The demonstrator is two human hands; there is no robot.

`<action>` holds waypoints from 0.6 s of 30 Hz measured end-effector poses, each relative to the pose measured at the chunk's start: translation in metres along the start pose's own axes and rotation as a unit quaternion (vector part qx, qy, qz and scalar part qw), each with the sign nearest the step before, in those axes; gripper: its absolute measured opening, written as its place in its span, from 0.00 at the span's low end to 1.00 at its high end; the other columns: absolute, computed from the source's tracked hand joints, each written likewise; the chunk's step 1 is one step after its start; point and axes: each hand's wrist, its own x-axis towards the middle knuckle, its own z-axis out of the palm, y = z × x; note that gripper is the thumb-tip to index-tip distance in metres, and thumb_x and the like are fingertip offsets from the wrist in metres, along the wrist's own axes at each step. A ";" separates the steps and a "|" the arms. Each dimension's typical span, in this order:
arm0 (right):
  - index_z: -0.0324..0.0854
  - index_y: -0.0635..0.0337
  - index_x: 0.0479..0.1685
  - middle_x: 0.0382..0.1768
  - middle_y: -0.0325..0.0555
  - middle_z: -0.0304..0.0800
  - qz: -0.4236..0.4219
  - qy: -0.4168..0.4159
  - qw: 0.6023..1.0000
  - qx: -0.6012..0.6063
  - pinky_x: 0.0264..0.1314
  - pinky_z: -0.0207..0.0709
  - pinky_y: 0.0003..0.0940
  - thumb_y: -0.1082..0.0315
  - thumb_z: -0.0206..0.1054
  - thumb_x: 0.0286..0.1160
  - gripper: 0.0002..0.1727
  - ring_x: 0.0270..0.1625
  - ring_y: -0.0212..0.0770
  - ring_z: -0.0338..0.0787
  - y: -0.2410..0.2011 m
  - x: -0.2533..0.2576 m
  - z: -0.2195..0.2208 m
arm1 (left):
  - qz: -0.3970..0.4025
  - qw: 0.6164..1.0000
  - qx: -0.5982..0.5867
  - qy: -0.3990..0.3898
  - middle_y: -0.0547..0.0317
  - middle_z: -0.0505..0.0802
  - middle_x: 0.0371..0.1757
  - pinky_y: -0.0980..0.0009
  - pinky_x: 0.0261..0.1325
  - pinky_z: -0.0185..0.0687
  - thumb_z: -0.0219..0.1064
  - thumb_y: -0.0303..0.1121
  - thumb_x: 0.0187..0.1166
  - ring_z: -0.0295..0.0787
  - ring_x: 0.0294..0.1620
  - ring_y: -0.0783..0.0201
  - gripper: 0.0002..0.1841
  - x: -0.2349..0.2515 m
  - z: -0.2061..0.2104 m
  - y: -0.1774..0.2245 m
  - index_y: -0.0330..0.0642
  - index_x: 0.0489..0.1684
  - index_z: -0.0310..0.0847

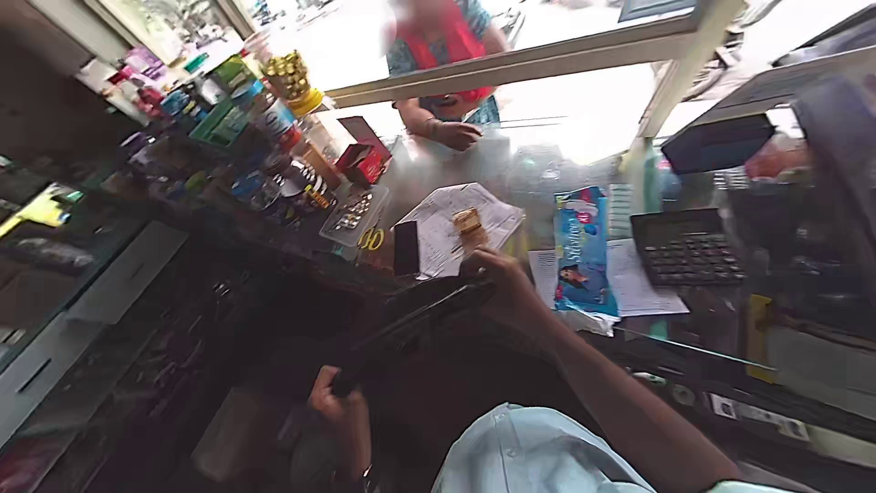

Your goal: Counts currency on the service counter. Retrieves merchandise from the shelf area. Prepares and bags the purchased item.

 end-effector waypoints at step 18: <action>0.88 0.65 0.34 0.27 0.50 0.83 0.013 0.228 0.953 -0.200 0.34 0.74 0.37 0.74 0.69 0.56 0.08 0.30 0.43 0.82 0.014 -0.030 0.013 | -0.146 0.989 -0.021 0.032 0.59 0.85 0.44 0.78 0.43 0.84 0.65 0.19 0.62 0.85 0.42 0.73 0.15 -0.020 0.016 -0.025 0.33 0.49 0.77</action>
